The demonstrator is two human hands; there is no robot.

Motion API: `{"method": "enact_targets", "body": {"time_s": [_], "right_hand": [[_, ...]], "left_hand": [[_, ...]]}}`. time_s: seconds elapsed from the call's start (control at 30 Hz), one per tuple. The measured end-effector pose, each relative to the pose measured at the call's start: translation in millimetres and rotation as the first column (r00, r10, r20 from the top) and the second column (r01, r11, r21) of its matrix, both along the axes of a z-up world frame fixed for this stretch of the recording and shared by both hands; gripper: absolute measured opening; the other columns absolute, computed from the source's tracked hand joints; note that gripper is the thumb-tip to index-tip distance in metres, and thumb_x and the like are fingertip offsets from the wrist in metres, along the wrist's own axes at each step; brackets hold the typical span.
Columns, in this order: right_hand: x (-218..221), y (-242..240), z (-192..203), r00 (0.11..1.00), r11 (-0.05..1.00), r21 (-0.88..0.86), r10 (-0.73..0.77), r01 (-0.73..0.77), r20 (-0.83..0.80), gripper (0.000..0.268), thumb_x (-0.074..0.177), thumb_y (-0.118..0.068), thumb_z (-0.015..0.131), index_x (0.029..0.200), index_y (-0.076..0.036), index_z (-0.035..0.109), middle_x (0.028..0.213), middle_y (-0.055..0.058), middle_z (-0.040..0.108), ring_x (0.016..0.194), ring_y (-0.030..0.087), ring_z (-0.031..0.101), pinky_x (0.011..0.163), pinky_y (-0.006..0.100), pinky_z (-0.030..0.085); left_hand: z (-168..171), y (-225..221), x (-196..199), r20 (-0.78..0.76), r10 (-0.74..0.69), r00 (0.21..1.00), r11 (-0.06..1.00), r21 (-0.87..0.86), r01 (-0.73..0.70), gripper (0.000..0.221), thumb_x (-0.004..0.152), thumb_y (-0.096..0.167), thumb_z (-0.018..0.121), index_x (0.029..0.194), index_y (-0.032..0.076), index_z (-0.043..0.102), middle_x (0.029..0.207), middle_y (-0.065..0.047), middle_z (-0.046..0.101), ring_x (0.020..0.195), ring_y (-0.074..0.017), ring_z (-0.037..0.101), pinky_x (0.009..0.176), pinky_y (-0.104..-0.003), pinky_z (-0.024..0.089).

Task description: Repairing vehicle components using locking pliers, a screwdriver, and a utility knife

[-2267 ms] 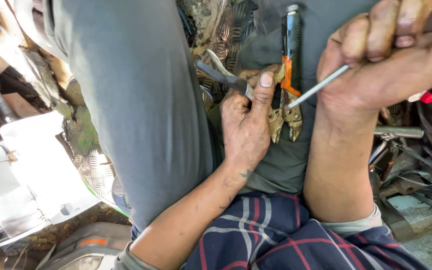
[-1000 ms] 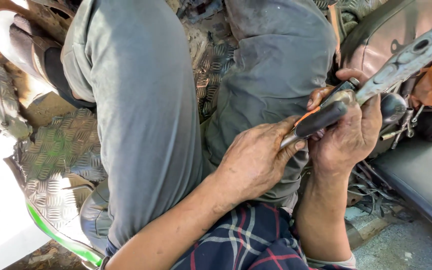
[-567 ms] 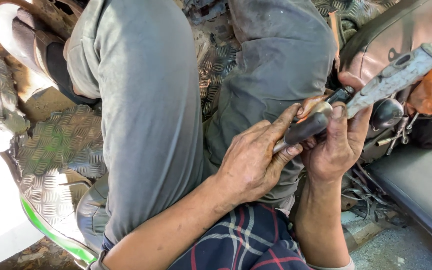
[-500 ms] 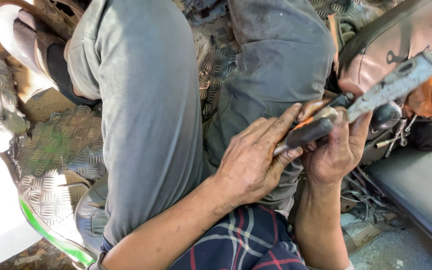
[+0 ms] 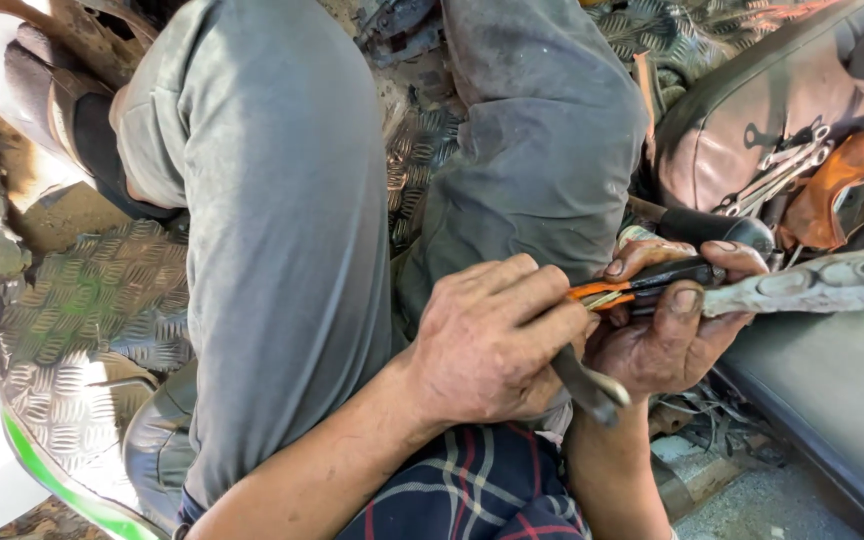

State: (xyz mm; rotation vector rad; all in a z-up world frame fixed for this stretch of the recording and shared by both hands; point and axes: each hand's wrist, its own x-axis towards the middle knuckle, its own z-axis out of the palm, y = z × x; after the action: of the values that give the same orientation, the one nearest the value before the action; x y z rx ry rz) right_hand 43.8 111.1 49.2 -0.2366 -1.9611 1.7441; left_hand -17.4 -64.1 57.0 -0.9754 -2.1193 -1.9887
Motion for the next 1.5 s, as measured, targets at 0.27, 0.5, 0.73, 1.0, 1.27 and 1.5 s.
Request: {"method": "enact_targets", "body": {"time_s": [0.27, 0.5, 0.73, 1.0, 1.27, 1.5], "right_hand": [[-6, -16, 6, 0.996, 0.998, -0.035, -0.045, 0.048, 0.083, 0.031, 0.107, -0.027, 0.054, 0.132, -0.014, 0.043, 0.091, 0.015, 0.058, 0.081, 0.020, 0.056, 0.074, 0.027, 0.045], [-11, -14, 13, 0.980, 0.982, 0.151, -0.137, 0.115, 0.144, 0.028, 0.108, -0.020, 0.047, 0.134, -0.008, 0.042, 0.095, 0.013, 0.059, 0.082, 0.018, 0.057, 0.078, 0.026, 0.046], [-21, 3, 16, 0.988, 0.988, 0.141, -0.082, 0.063, 0.131, 0.031, 0.113, -0.024, 0.050, 0.137, -0.005, 0.044, 0.091, 0.012, 0.059, 0.077, 0.017, 0.055, 0.075, 0.023, 0.044], [-11, -6, 1, 0.986, 0.924, -0.344, -0.140, 0.164, 0.096, 0.023, 0.116, -0.023, 0.046, 0.138, -0.019, 0.051, 0.102, 0.011, 0.059, 0.061, 0.008, 0.040, 0.052, 0.020, 0.030], [-20, 1, 33, 0.998, 0.956, -0.292, -0.003, 0.022, 0.066, 0.030, 0.113, -0.027, 0.052, 0.139, -0.016, 0.043, 0.098, 0.014, 0.061, 0.054, 0.009, 0.040, 0.046, 0.019, 0.031], [33, -5, 60, 0.037, 0.938, 0.171, -0.168, -0.303, 0.985, 0.043, 0.088, -0.010, 0.065, 0.130, -0.012, 0.066, 0.077, 0.010, 0.077, 0.053, 0.021, 0.067, 0.052, 0.035, 0.059]], "left_hand": [[-9, 3, 7, -0.008, 0.090, 0.996, 0.985, 0.151, -0.087, 0.015, 0.084, -0.001, 0.071, 0.098, -0.005, 0.068, 0.091, -0.013, 0.060, 0.067, -0.0260, 0.051, 0.062, -0.037, 0.045], [-3, 3, -1, 0.103, -0.018, 0.995, 0.997, 0.081, 0.009, 0.016, 0.088, -0.003, 0.073, 0.089, 0.000, 0.058, 0.084, -0.012, 0.057, 0.069, -0.0280, 0.057, 0.065, -0.038, 0.048], [-7, 9, 13, 0.325, 0.089, 0.941, 0.969, 0.191, -0.157, 0.016, 0.083, -0.005, 0.081, 0.092, -0.004, 0.068, 0.089, -0.015, 0.071, 0.076, -0.0230, 0.070, 0.068, -0.031, 0.059], [-5, -3, 0, 0.650, -0.062, 0.757, 0.953, 0.264, -0.149, 0.045, 0.078, 0.023, 0.080, 0.120, 0.007, 0.071, 0.098, -0.001, 0.051, 0.083, -0.0124, 0.044, 0.074, -0.025, 0.038], [-1, 4, -8, 0.298, -0.078, 0.951, 0.988, 0.148, 0.035, 0.031, 0.094, 0.015, 0.066, 0.114, -0.008, 0.070, 0.089, -0.013, 0.074, 0.063, -0.0196, 0.050, 0.067, -0.031, 0.044], [4, -6, -10, 0.239, 0.005, 0.971, 0.985, 0.166, -0.046, 0.033, 0.096, 0.014, 0.065, 0.120, -0.007, 0.067, 0.083, -0.010, 0.069, 0.066, -0.0200, 0.051, 0.073, -0.032, 0.045]]}}
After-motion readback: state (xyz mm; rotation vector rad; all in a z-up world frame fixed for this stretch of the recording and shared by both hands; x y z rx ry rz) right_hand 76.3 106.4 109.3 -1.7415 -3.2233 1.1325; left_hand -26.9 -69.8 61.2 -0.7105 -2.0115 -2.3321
